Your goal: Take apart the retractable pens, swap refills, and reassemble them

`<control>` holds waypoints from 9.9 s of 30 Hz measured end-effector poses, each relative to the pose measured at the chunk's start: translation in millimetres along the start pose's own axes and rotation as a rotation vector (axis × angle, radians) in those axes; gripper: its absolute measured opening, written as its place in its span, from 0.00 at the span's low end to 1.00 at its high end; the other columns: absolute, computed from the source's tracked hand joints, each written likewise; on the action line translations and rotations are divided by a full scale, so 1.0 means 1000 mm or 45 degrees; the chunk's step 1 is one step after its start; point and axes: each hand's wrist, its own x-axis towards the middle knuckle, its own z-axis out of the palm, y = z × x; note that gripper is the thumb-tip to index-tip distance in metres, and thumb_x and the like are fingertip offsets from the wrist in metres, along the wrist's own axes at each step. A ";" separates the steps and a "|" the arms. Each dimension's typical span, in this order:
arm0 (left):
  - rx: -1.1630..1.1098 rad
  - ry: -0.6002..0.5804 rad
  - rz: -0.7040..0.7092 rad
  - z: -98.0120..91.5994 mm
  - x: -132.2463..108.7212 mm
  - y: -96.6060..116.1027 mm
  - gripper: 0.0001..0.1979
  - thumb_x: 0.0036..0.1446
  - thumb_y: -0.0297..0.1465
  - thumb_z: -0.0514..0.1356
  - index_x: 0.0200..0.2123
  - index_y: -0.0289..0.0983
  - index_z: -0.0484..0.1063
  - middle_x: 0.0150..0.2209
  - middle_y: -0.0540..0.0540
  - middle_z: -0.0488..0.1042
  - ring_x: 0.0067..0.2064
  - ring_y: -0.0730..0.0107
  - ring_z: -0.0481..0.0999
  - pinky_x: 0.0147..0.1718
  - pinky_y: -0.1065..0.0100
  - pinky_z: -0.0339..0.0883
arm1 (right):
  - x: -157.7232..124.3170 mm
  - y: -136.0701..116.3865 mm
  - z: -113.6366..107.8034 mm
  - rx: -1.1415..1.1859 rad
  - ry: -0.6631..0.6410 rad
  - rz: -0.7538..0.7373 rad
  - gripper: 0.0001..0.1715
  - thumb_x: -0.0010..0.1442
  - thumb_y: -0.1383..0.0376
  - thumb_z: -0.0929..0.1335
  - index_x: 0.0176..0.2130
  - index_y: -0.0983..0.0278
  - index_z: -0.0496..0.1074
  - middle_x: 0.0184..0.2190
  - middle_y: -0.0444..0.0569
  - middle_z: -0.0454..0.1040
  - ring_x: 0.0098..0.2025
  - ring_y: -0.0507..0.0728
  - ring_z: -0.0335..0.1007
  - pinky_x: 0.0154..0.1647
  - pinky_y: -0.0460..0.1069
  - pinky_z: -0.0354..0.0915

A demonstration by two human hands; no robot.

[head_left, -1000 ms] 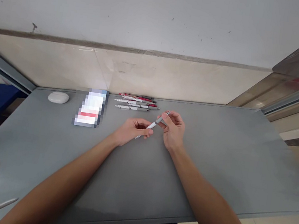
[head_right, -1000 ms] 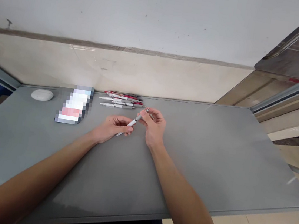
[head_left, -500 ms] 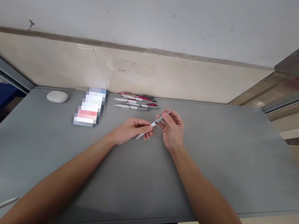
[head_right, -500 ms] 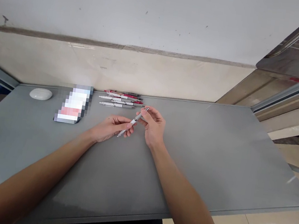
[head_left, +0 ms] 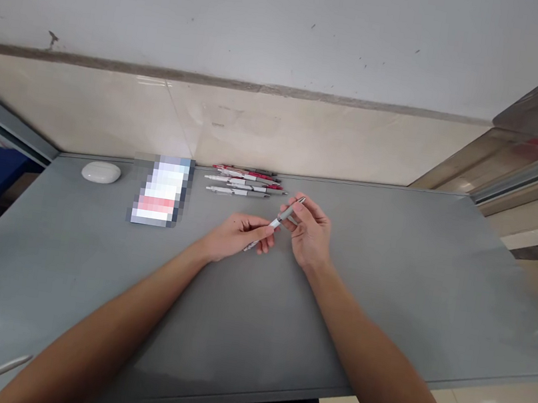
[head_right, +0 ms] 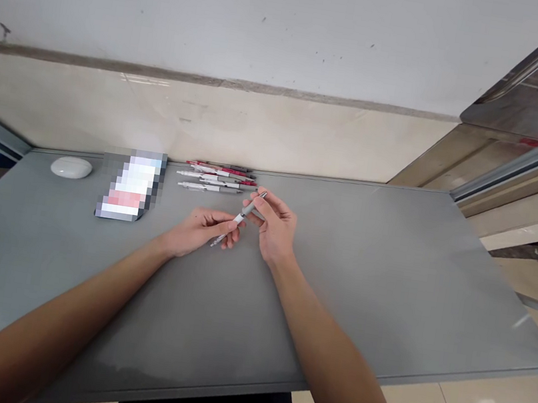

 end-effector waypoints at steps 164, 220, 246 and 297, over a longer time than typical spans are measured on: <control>-0.033 -0.107 -0.073 -0.003 -0.002 0.004 0.17 0.61 0.44 0.56 0.36 0.35 0.73 0.27 0.50 0.68 0.27 0.76 0.67 0.27 0.73 0.61 | -0.012 -0.004 0.007 -0.108 0.042 -0.077 0.11 0.49 0.60 0.74 0.35 0.58 0.77 0.33 0.43 0.78 0.35 0.53 0.76 0.37 0.50 0.74; -0.133 -0.110 -0.211 -0.009 -0.004 0.007 0.14 0.56 0.39 0.63 0.39 0.34 0.77 0.34 0.43 0.77 0.34 0.67 0.77 0.36 0.65 0.69 | -0.007 -0.005 0.002 -0.084 -0.048 0.030 0.12 0.48 0.60 0.75 0.36 0.57 0.78 0.33 0.43 0.79 0.33 0.52 0.75 0.35 0.50 0.74; -0.393 -0.204 -0.239 -0.009 -0.011 0.020 0.15 0.55 0.34 0.64 0.45 0.36 0.72 0.37 0.44 0.74 0.38 0.63 0.78 0.42 0.54 0.73 | 0.007 -0.026 -0.008 0.095 0.149 -0.150 0.12 0.52 0.60 0.72 0.39 0.53 0.75 0.42 0.39 0.76 0.40 0.50 0.75 0.37 0.46 0.74; -0.541 0.364 0.034 -0.005 -0.018 0.003 0.14 0.55 0.34 0.64 0.45 0.39 0.72 0.38 0.47 0.73 0.37 0.69 0.75 0.40 0.63 0.70 | 0.046 -0.036 -0.013 -1.857 -0.474 -0.777 0.13 0.60 0.59 0.65 0.42 0.52 0.77 0.45 0.43 0.78 0.46 0.57 0.72 0.34 0.49 0.65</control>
